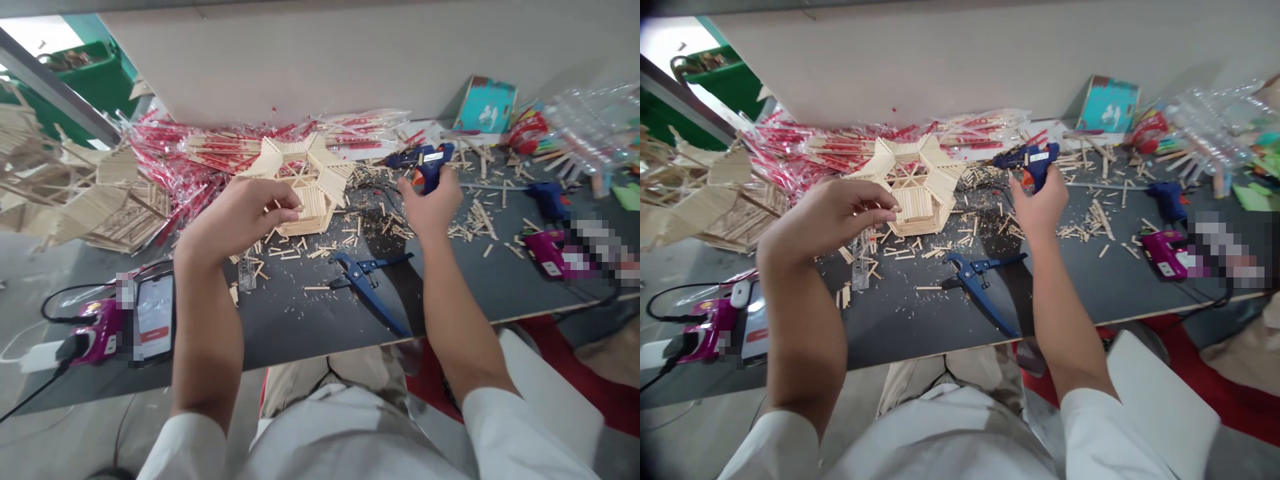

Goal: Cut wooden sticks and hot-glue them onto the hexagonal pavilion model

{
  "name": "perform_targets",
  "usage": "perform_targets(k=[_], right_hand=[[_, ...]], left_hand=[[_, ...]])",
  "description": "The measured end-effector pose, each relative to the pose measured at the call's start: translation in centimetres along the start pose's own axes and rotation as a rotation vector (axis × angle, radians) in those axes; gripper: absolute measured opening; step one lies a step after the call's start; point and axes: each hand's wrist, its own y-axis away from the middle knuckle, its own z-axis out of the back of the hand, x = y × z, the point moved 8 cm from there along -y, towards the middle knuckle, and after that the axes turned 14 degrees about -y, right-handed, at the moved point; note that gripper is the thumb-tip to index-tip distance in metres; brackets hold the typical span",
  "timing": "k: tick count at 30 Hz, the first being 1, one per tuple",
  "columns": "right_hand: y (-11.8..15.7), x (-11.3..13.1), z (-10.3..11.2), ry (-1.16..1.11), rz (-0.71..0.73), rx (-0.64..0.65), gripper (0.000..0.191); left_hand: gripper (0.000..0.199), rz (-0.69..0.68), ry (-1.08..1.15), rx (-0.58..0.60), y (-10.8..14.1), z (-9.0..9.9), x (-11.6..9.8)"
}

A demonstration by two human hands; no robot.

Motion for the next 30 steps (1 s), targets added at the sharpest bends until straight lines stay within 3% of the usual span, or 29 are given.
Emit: perform_targets(k=[5, 9, 12, 14, 17, 18, 20, 22, 24, 27, 30], right_hand=[[0.2, -5.0, -0.7, 0.153, -0.235, 0.176, 0.045], [0.4, -5.2, -0.4, 0.212, -0.242, 0.171, 0.054], [0.0, -1.7, 0.5, 0.112, -0.071, 0.05, 0.039], [0.4, 2.4, 1.1, -0.038, 0.103, 0.001, 0.02], [2.1, 8.8, 1.7, -0.322, 0.225, 0.046, 0.021], [2.8, 10.5, 1.7, -0.431, 0.218, 0.09, 0.021], [4.6, 13.8, 0.8, -0.655, 0.198, 0.3, 0.019], [7.0, 16.4, -1.1, -0.82, 0.146, 0.657, 0.029], [9.2, 17.7, -2.5, -0.999, 0.001, 0.927, 0.035], [10.8, 17.9, -3.8, -1.296, -0.284, 1.069, 0.038], [11.6, 18.0, -4.6, -1.498, -0.447, 1.116, 0.034]], left_hand=[[0.018, -0.015, 0.164, -0.019, -0.7, -1.1, 0.2], [0.016, -0.072, 0.392, -0.035, -1.3, -1.8, -0.1], [0.013, -0.102, 0.51, 0.001, -1.4, -2.3, -0.6], [0.014, -0.117, 0.559, 0.041, -1.5, -2.7, -0.9], [0.017, -0.132, 0.61, 0.08, -1.6, -3.0, -1.4], [0.017, -0.144, 0.622, 0.091, -1.6, -3.2, -1.5], [0.016, -0.191, 0.634, 0.109, -1.7, -3.3, -2.0], [0.014, -0.248, 0.62, 0.114, -1.7, -3.3, -2.4], [0.013, -0.293, 0.587, 0.121, -1.7, -3.3, -2.7], [0.014, -0.346, 0.534, 0.117, -1.8, -3.1, -3.0], [0.015, -0.38, 0.513, 0.098, -1.9, -2.8, -3.3]])
